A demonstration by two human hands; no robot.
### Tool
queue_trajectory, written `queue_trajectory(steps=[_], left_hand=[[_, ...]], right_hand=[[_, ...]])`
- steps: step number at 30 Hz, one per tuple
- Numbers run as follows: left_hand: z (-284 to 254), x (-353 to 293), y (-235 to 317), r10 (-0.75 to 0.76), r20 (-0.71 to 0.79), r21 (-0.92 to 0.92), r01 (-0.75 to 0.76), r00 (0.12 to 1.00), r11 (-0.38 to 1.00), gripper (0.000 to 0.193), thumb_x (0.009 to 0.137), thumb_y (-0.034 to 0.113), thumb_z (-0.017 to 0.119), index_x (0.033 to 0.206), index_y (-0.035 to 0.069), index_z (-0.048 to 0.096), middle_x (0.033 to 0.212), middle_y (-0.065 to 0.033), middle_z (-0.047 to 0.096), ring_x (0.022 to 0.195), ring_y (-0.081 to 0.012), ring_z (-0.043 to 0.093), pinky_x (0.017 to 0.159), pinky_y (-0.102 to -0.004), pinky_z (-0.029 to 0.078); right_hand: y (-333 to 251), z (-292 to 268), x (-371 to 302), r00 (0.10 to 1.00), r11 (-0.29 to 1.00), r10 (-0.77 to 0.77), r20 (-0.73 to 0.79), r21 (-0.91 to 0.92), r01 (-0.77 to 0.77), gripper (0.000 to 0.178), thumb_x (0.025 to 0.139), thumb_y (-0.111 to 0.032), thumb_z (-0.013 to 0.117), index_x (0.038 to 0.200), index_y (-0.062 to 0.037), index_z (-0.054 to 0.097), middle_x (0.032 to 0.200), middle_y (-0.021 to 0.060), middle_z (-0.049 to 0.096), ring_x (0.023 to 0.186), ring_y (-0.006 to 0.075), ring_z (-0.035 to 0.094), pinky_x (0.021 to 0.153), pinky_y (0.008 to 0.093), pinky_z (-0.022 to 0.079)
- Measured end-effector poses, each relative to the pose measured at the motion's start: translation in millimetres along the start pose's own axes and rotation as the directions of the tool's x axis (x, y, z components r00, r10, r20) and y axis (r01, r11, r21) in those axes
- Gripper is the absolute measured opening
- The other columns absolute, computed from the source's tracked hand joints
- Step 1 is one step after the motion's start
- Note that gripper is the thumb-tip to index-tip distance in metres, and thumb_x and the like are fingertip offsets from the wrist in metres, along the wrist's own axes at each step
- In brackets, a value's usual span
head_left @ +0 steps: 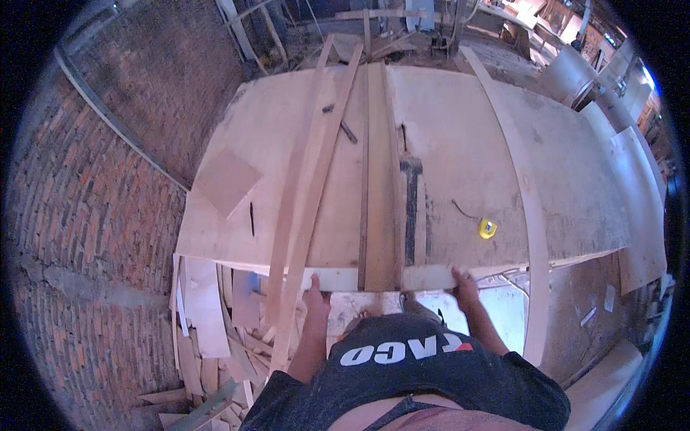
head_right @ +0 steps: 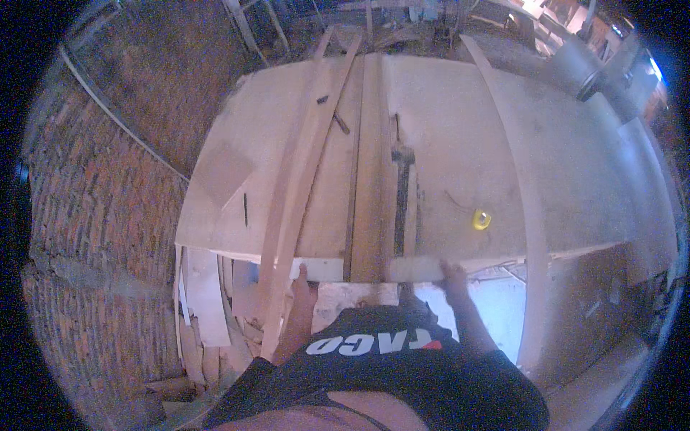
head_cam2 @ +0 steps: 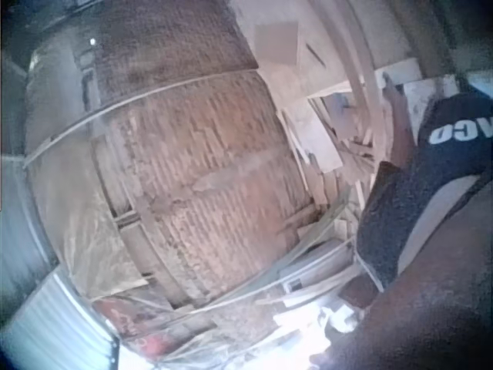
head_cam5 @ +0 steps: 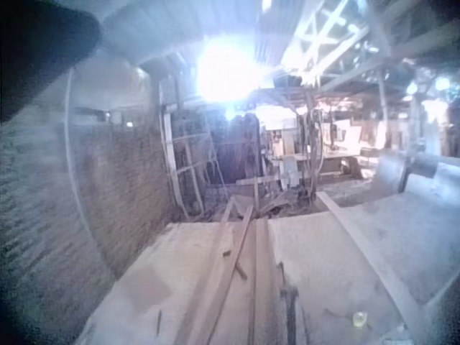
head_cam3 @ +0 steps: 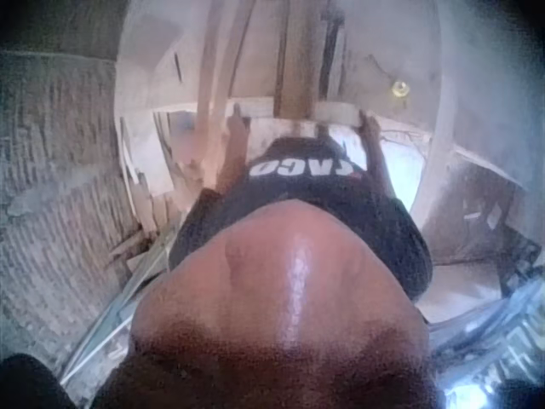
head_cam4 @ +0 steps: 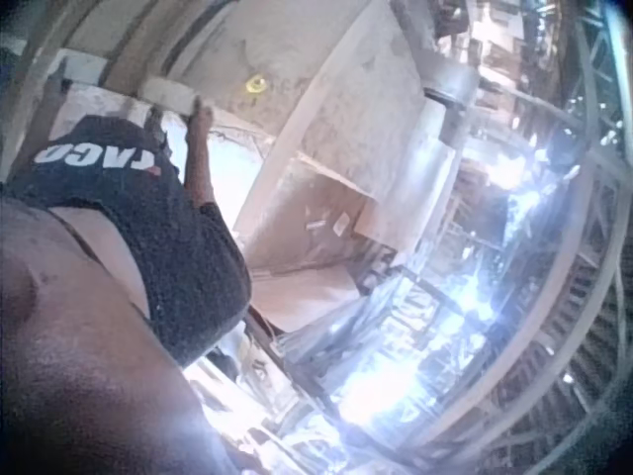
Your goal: The person measures a large sheet of plywood with a tape measure, then lifts and positions it on a workbench. They handle several wooden planks, aligning them on the bench and using a hammer to tap and secure the pieces. The person continues to measure and adjust the planks throughout the clip.
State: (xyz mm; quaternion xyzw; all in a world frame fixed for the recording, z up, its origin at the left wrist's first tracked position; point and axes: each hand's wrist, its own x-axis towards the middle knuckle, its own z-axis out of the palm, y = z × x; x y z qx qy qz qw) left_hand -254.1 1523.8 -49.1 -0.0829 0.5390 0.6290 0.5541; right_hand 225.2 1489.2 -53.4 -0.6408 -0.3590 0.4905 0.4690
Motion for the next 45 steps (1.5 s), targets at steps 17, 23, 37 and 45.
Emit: queue_trajectory(steps=[17,23,37,45], left_hand=[[20.3,-111.8,41.1,-0.061,0.622,0.483,-0.321,0.781,0.815,0.052,0.100,0.048,0.063,0.124,0.002,0.067,0.121,-0.0135,0.071,0.114,-0.0229,0.067,0.101,-0.0388,0.054],[28.4,-165.2,68.4,0.160,0.536,-0.197,-0.062,0.829,0.979,0.065,0.102,0.053,0.056,0.147,0.007,0.049,0.143,-0.0144,0.058,0.133,-0.0306,0.056,0.115,-0.0471,0.042],[60.9,-128.6,-12.8,0.200,0.357,-0.221,-0.126,0.913,0.967,0.087,0.088,0.080,0.056,0.129,0.003,0.059,0.123,-0.0193,0.065,0.125,-0.0411,0.058,0.112,-0.0604,0.043],[120.8,-176.5,-38.8,0.542,0.213,-0.122,-0.529,0.813,0.840,0.092,0.083,0.087,0.054,0.120,0.002,0.059,0.110,-0.0154,0.065,0.106,-0.0373,0.062,0.102,-0.0574,0.048]], right_hand=[[-264.7,139.9,-103.5,0.702,0.716,-0.226,0.676,-0.373,0.590,0.069,0.079,-0.038,0.088,0.135,-0.0085,0.058,0.130,0.0167,0.060,0.125,0.0339,0.058,0.108,0.0468,0.045],[-153.8,158.7,-76.1,0.628,0.420,-0.122,0.768,-0.534,0.734,0.082,0.081,-0.046,0.082,0.151,-0.0213,0.048,0.146,0.0180,0.048,0.136,0.0412,0.047,0.113,0.0546,0.039],[-89.7,-50.5,-15.8,0.896,0.545,-0.443,0.014,-0.790,0.282,0.076,0.073,-0.043,0.088,0.137,-0.0139,0.060,0.139,0.0180,0.058,0.132,0.0404,0.051,0.112,0.0515,0.040],[-72.6,-276.1,21.8,0.840,0.576,-0.415,-0.348,-0.816,-0.054,0.053,0.085,-0.034,0.081,0.124,-0.0025,0.065,0.118,0.0208,0.066,0.110,0.0386,0.063,0.097,0.0480,0.051]])
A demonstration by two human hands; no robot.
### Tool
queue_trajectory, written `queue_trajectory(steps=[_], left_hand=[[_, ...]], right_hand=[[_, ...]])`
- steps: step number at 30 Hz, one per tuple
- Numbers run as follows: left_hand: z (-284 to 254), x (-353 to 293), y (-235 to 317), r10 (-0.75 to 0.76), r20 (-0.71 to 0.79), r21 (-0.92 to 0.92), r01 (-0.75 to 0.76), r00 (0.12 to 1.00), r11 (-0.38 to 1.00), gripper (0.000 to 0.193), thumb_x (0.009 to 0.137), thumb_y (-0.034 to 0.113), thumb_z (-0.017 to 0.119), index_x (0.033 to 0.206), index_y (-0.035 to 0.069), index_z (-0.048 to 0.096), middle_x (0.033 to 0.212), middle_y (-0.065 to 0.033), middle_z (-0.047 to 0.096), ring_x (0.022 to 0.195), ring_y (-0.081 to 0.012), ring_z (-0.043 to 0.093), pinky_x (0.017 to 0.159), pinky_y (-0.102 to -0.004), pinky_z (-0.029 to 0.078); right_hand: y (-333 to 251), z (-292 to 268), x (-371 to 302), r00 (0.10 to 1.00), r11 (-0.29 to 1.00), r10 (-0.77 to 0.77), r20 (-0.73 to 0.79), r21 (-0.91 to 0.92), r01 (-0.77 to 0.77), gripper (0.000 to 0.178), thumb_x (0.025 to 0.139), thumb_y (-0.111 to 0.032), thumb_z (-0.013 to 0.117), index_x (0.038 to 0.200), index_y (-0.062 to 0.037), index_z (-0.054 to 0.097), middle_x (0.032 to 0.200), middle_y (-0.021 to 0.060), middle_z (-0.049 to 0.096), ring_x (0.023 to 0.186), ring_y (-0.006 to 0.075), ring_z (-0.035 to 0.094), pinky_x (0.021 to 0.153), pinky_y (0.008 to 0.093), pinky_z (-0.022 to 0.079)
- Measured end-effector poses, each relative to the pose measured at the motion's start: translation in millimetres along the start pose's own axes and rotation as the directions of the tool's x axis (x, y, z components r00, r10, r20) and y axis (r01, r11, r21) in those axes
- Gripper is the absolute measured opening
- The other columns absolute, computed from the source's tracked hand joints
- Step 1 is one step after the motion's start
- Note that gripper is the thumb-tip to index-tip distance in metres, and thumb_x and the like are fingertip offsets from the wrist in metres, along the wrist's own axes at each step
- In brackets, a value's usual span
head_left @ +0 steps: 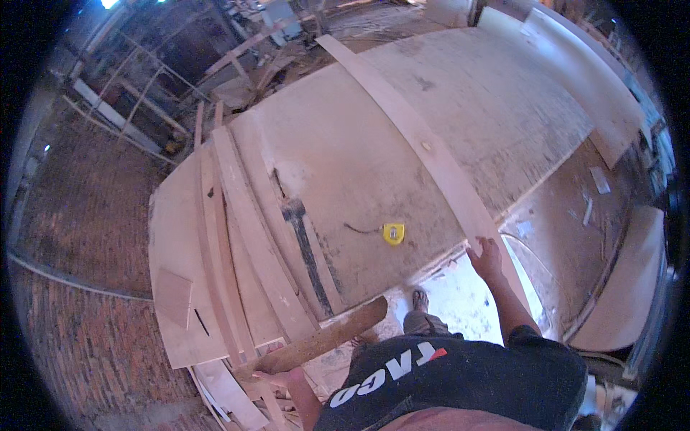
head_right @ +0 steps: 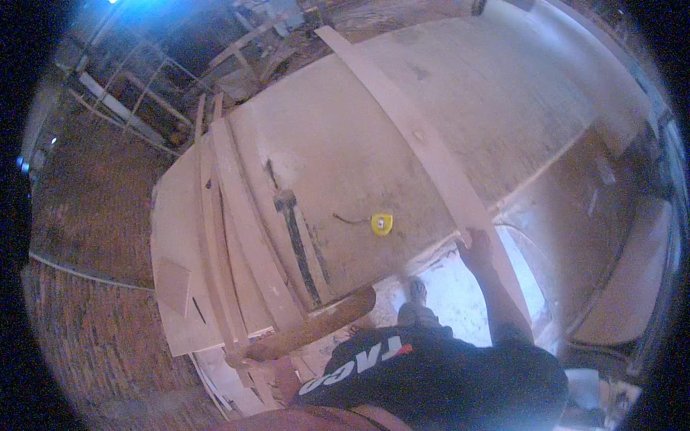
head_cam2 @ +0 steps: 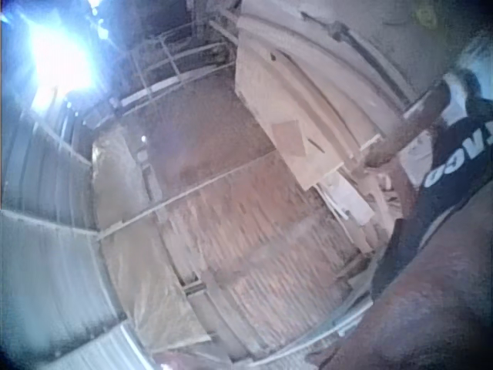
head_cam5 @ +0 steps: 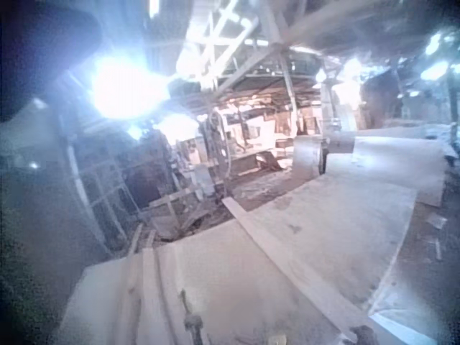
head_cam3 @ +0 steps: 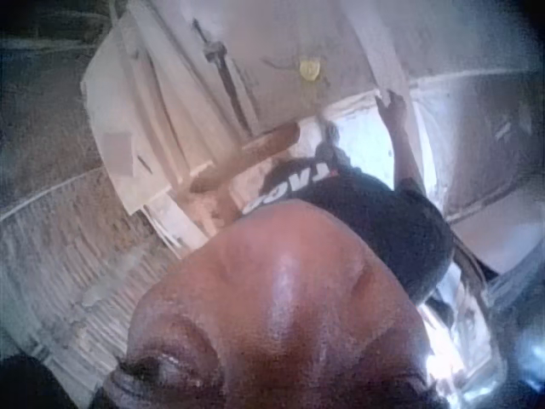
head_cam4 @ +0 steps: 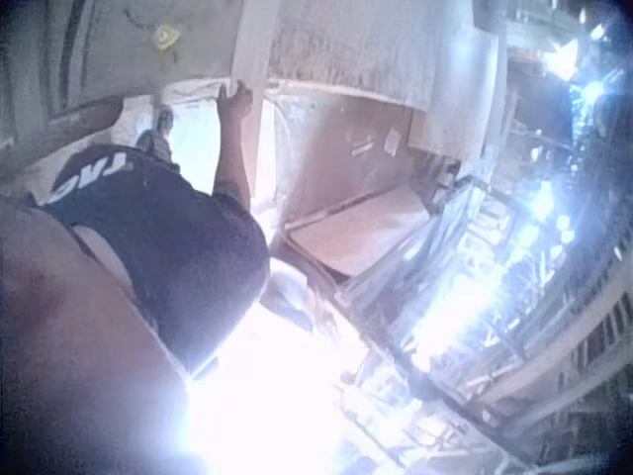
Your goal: The person measures a large sheet of plywood with a tape measure, then lifts and positions it on a workbench. They handle several wooden planks, aligning them on the bench and using a hammer to tap and secure the pieces. The person continues to measure and adjust the planks throughout the clip.
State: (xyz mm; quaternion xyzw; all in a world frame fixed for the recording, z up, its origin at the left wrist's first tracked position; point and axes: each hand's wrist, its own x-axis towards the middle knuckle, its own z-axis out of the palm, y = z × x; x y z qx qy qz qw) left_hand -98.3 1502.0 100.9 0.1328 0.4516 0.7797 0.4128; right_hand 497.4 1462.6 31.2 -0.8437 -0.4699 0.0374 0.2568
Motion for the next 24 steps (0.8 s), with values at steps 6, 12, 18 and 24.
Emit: queue_trajectory(steps=[6,12,18,24], left_hand=[[68.5,-43.7,5.1,-0.023,-0.159,-0.076,0.011,0.987,0.997,0.085,0.087,0.084,0.051,0.114,0.004,0.059,0.098,-0.0135,0.064,0.097,-0.0353,0.063,0.096,-0.0535,0.051],[71.5,-97.3,6.3,-0.100,-0.097,-0.083,0.092,0.990,0.992,0.090,0.087,0.086,0.047,0.119,0.003,0.059,0.104,-0.0185,0.067,0.101,-0.0384,0.065,0.097,-0.0575,0.051],[115.2,-137.0,2.6,-0.178,-0.158,-0.219,0.141,0.971,0.966,0.092,0.088,0.086,0.046,0.114,-0.002,0.058,0.103,-0.0196,0.067,0.103,-0.0392,0.065,0.101,-0.0580,0.048],[103.6,-130.6,21.0,-0.196,-0.017,-0.289,0.183,0.980,0.940,0.089,0.093,0.081,0.044,0.123,-0.003,0.052,0.115,-0.0187,0.062,0.111,-0.0370,0.062,0.107,-0.0593,0.046]], right_hand=[[-40.2,35.0,35.5,0.853,0.907,-0.324,0.408,0.390,0.159,0.039,0.090,-0.033,0.077,0.119,-0.0074,0.072,0.111,0.0188,0.069,0.103,0.0351,0.068,0.093,0.0444,0.054],[-174.3,-15.0,54.5,0.420,0.727,-0.682,0.599,0.495,0.475,0.052,0.101,-0.054,0.056,0.122,-0.0085,0.072,0.122,0.0223,0.067,0.119,0.0398,0.062,0.103,0.0494,0.048],[-236.5,-4.4,47.8,0.273,0.788,-0.591,0.759,0.471,0.396,0.065,0.099,-0.063,0.052,0.126,-0.0066,0.069,0.125,0.0243,0.067,0.115,0.0415,0.064,0.100,0.0508,0.049],[-283.1,-67.0,3.9,0.015,0.757,-0.462,0.887,0.386,0.527,0.093,0.081,-0.077,0.066,0.140,-0.0062,0.058,0.124,0.0252,0.065,0.115,0.0424,0.064,0.098,0.0529,0.049]])
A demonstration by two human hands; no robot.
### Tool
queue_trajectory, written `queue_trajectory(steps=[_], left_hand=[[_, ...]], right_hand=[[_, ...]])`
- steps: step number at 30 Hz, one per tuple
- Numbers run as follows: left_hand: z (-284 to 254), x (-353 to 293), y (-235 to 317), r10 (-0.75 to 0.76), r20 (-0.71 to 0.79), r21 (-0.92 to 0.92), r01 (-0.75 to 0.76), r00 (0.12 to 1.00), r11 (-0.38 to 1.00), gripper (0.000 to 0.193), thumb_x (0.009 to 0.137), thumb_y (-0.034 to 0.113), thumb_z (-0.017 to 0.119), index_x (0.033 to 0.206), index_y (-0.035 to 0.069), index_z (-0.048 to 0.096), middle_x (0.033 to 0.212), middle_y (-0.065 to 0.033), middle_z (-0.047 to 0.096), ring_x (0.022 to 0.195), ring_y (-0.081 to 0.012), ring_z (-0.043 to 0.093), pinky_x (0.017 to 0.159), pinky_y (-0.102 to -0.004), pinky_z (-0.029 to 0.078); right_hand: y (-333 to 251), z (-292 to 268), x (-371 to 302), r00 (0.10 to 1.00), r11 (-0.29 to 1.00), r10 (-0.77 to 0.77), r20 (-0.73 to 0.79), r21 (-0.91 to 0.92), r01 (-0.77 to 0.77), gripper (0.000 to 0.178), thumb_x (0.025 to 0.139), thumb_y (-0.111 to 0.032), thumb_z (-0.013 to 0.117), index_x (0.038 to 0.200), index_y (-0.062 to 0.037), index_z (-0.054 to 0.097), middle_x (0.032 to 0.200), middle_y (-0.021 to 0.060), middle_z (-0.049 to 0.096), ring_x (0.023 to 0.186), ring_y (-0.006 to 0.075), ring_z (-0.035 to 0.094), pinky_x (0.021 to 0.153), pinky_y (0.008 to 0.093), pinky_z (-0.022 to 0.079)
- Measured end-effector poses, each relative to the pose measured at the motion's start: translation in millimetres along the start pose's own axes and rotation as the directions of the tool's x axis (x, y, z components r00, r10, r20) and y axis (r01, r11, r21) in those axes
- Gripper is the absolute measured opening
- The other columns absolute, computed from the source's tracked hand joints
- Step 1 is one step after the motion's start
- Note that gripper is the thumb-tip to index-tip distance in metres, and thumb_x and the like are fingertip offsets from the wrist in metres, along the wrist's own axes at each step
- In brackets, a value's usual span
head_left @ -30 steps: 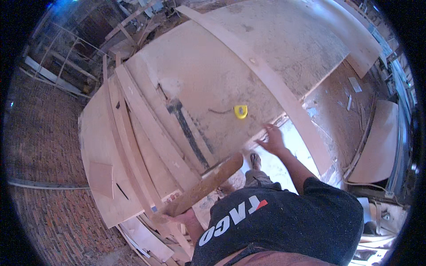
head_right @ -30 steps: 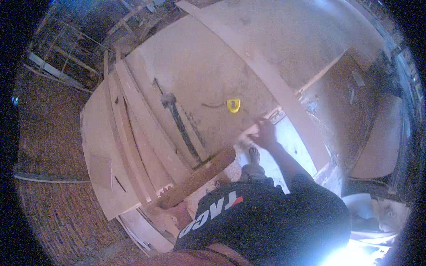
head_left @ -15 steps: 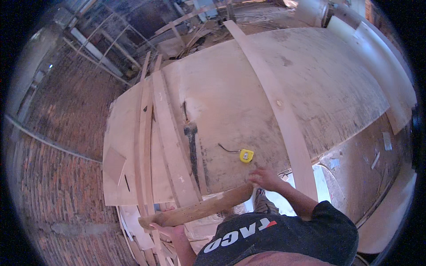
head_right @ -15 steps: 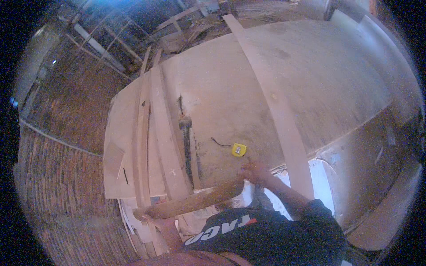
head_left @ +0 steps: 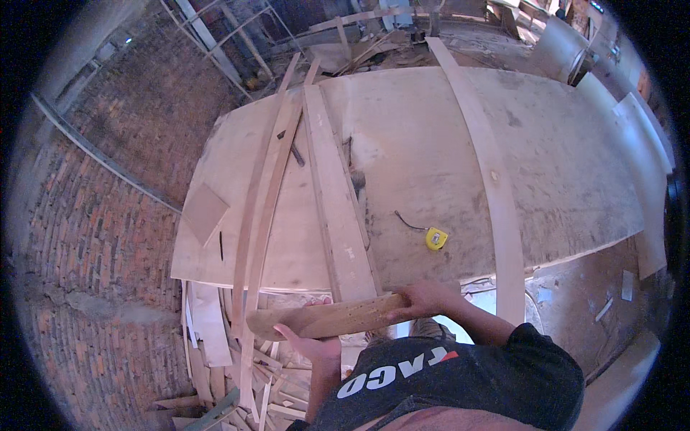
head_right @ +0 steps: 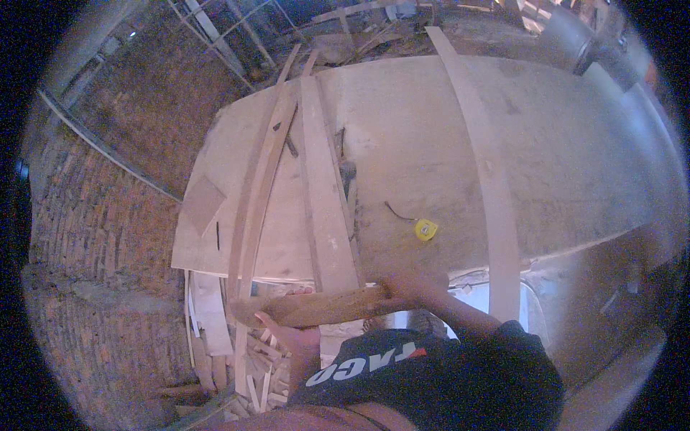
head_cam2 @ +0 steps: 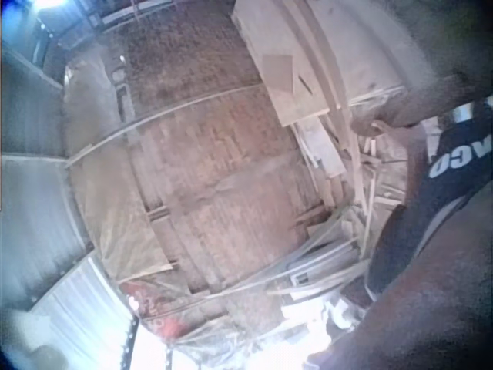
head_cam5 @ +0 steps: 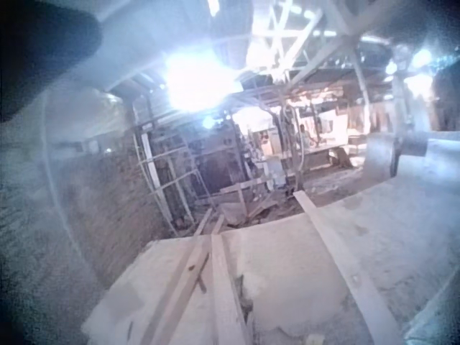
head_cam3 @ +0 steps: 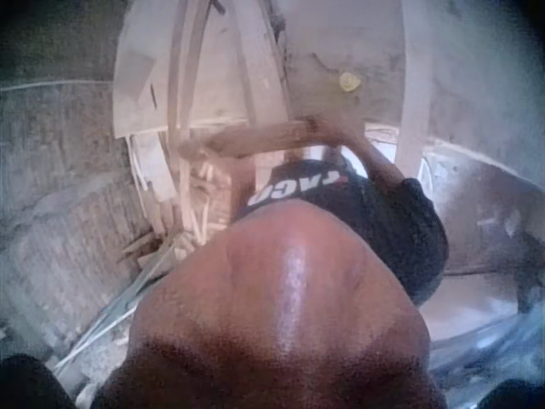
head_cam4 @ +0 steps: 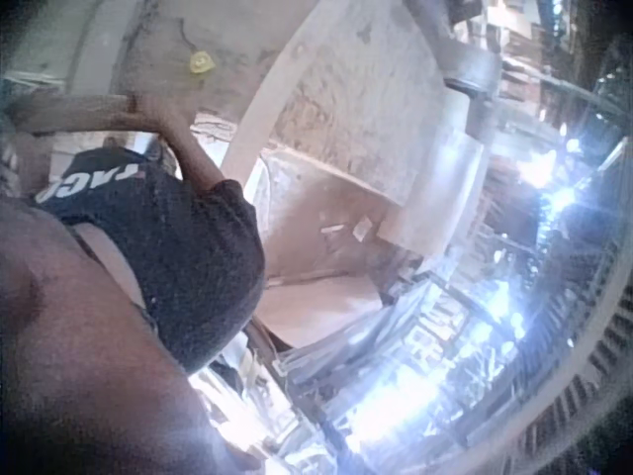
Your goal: The person measures a large sheet of plywood with a tape measure, then lifts and positions it on a workbench. They handle several wooden planks, aligning them on the bench and using a hammer to tap and secure the pieces. The person continues to measure and adjust the planks throughout the clip.
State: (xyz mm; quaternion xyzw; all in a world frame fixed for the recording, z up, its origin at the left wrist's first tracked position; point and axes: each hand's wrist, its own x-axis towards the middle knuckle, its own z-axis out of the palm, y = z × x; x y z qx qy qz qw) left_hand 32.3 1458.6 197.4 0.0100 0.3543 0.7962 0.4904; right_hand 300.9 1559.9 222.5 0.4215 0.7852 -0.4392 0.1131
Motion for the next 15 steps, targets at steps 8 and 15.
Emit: queue_trajectory(steps=[8,15], left_hand=[[-10.3,5.4,46.5,-0.097,0.441,0.249,-0.018,0.892,0.968,0.082,0.098,0.063,0.056,0.148,-0.001,0.041,0.133,-0.0202,0.058,0.127,-0.0381,0.057,0.116,-0.0549,0.040],[-158.2,179.7,73.9,-0.601,0.315,0.673,0.274,0.734,0.687,0.107,0.087,0.068,0.067,0.160,0.001,0.028,0.159,-0.0250,0.039,0.146,-0.0366,0.039,0.123,-0.0516,0.026]], right_hand=[[-29.8,83.7,4.2,0.809,0.987,-0.066,-0.584,-0.155,-0.032,0.083,0.063,-0.041,0.089,0.135,-0.0121,0.059,0.114,0.0139,0.065,0.113,0.0342,0.062,0.097,0.0469,0.045],[-100.9,87.9,-43.3,0.724,0.988,-0.151,-0.673,-0.096,0.117,0.074,0.064,-0.032,0.086,0.132,-0.0126,0.062,0.113,0.0121,0.063,0.112,0.0314,0.061,0.095,0.0460,0.044]])
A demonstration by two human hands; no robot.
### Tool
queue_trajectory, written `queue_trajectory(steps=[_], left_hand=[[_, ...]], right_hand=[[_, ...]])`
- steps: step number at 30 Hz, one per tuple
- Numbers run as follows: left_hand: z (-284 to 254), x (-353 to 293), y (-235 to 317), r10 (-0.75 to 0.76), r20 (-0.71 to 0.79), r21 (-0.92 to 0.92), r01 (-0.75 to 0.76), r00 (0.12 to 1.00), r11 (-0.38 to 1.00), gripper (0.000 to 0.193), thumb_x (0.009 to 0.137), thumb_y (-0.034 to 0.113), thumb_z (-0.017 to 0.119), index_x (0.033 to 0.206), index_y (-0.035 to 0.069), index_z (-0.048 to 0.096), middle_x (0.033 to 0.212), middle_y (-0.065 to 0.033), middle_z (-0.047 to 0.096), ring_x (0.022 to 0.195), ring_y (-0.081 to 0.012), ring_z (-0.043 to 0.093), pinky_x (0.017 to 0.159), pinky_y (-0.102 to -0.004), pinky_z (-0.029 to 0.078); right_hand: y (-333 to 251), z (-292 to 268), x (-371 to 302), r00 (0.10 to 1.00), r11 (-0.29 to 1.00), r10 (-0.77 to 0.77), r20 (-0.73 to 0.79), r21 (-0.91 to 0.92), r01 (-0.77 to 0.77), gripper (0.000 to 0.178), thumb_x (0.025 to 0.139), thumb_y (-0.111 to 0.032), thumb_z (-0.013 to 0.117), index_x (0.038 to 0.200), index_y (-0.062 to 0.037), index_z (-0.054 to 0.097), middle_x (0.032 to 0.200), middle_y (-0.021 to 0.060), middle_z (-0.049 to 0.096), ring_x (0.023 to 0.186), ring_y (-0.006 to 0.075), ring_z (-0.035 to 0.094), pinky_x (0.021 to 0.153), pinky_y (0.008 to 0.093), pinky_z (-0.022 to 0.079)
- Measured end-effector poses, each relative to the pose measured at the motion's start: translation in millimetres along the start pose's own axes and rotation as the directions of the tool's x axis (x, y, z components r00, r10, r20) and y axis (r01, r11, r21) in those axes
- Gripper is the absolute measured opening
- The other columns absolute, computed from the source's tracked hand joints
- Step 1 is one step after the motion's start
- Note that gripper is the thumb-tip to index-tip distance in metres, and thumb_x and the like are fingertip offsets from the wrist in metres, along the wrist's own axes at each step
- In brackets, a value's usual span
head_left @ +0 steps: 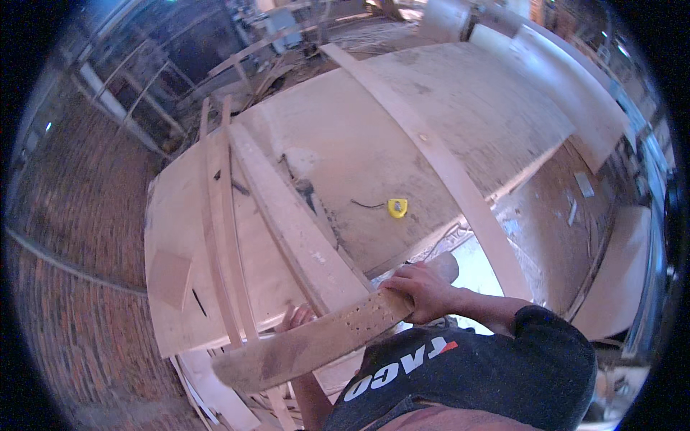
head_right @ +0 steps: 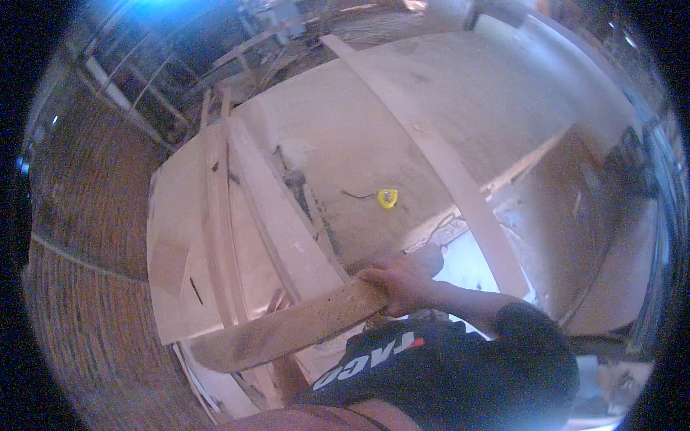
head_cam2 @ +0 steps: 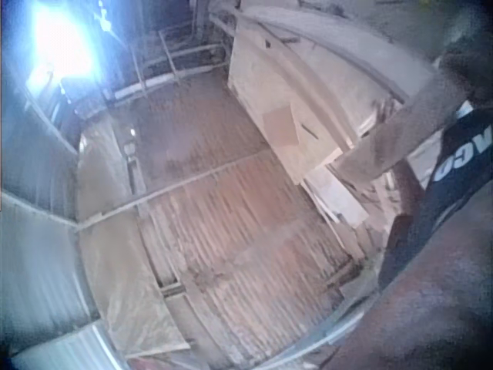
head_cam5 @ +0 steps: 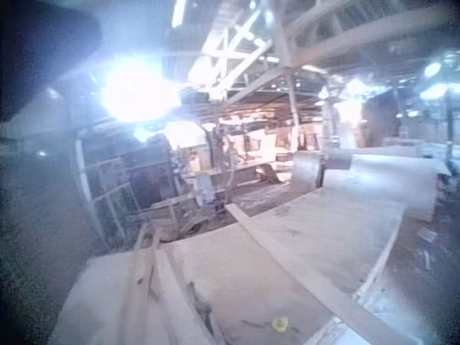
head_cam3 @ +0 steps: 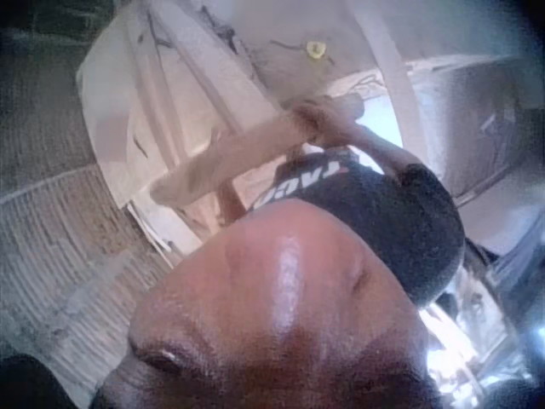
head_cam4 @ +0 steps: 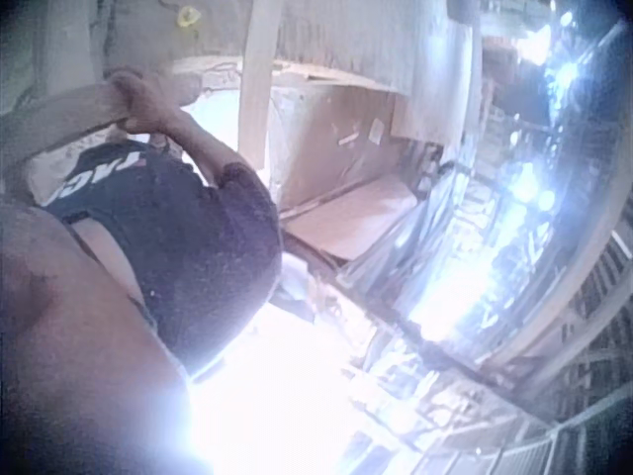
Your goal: The person measures a large sheet of plywood with a tape measure, then lifts and positions it on a workbench. They handle several wooden planks, aligning them on the bench and using a hammer to tap and secure the pieces. The person continues to measure and adjust the planks throughout the clip.
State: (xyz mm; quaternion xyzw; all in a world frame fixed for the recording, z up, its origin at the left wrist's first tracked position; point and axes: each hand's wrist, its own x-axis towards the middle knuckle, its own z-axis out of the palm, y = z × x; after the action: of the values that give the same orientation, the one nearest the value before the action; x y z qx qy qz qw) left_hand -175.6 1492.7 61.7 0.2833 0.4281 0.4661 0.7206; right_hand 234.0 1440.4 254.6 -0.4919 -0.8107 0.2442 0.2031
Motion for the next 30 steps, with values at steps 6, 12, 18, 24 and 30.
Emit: queue_trajectory(steps=[6,12,18,24,30], left_hand=[[57.8,82.2,61.5,-0.021,0.322,-0.347,0.139,0.947,0.927,0.116,0.088,0.085,0.047,0.158,-0.005,0.029,0.162,-0.0241,0.034,0.148,-0.0394,0.035,0.123,-0.0506,0.026],[135.8,111.8,93.1,-0.088,0.263,-0.441,0.201,0.961,0.875,0.097,0.094,0.067,0.055,0.153,-0.008,0.036,0.147,-0.0256,0.053,0.132,-0.0409,0.055,0.114,-0.0527,0.043],[189.8,99.6,82.6,-0.094,0.150,-0.146,0.116,0.984,0.982,0.064,0.082,0.017,0.064,0.138,-0.009,0.049,0.125,-0.0227,0.065,0.114,-0.0408,0.065,0.103,-0.0507,0.054],[242.5,86.2,54.0,-0.094,0.143,-0.099,0.108,0.985,0.989,0.065,0.077,0.016,0.065,0.136,-0.009,0.050,0.119,-0.0228,0.065,0.108,-0.0392,0.067,0.099,-0.0497,0.056],[353.8,59.9,7.6,-0.049,0.057,-0.010,0.049,0.997,0.999,0.062,0.077,0.017,0.067,0.133,-0.007,0.053,0.115,-0.0212,0.066,0.105,-0.0378,0.067,0.099,-0.0495,0.056]], right_hand=[[-42.9,-7.8,-27.8,1.000,1.000,0.021,-0.007,-0.001,-0.021,0.078,0.067,-0.037,0.087,0.136,-0.0130,0.060,0.114,0.0128,0.063,0.111,0.0316,0.060,0.096,0.0469,0.043],[-48.4,-10.2,-55.6,0.997,0.990,0.037,0.070,-0.137,-0.028,0.081,0.065,-0.032,0.086,0.139,-0.0140,0.059,0.118,0.0117,0.063,0.115,0.0308,0.060,0.100,0.0478,0.043],[-15.3,-5.4,-89.9,0.997,0.993,0.055,0.049,-0.103,-0.050,0.085,0.061,-0.025,0.085,0.141,-0.0136,0.058,0.119,0.0115,0.063,0.117,0.0300,0.059,0.102,0.0467,0.042],[23.9,-19.5,-146.2,0.997,0.999,0.028,-0.070,-0.041,-0.031,0.080,0.061,-0.024,0.086,0.136,-0.0130,0.062,0.118,0.0107,0.064,0.114,0.0289,0.061,0.101,0.0460,0.043],[71.5,-61.6,-231.0,0.990,0.996,0.048,-0.132,-0.075,-0.058,0.077,0.061,-0.027,0.089,0.132,-0.0145,0.064,0.116,0.0090,0.066,0.111,0.0279,0.063,0.101,0.0453,0.044]])
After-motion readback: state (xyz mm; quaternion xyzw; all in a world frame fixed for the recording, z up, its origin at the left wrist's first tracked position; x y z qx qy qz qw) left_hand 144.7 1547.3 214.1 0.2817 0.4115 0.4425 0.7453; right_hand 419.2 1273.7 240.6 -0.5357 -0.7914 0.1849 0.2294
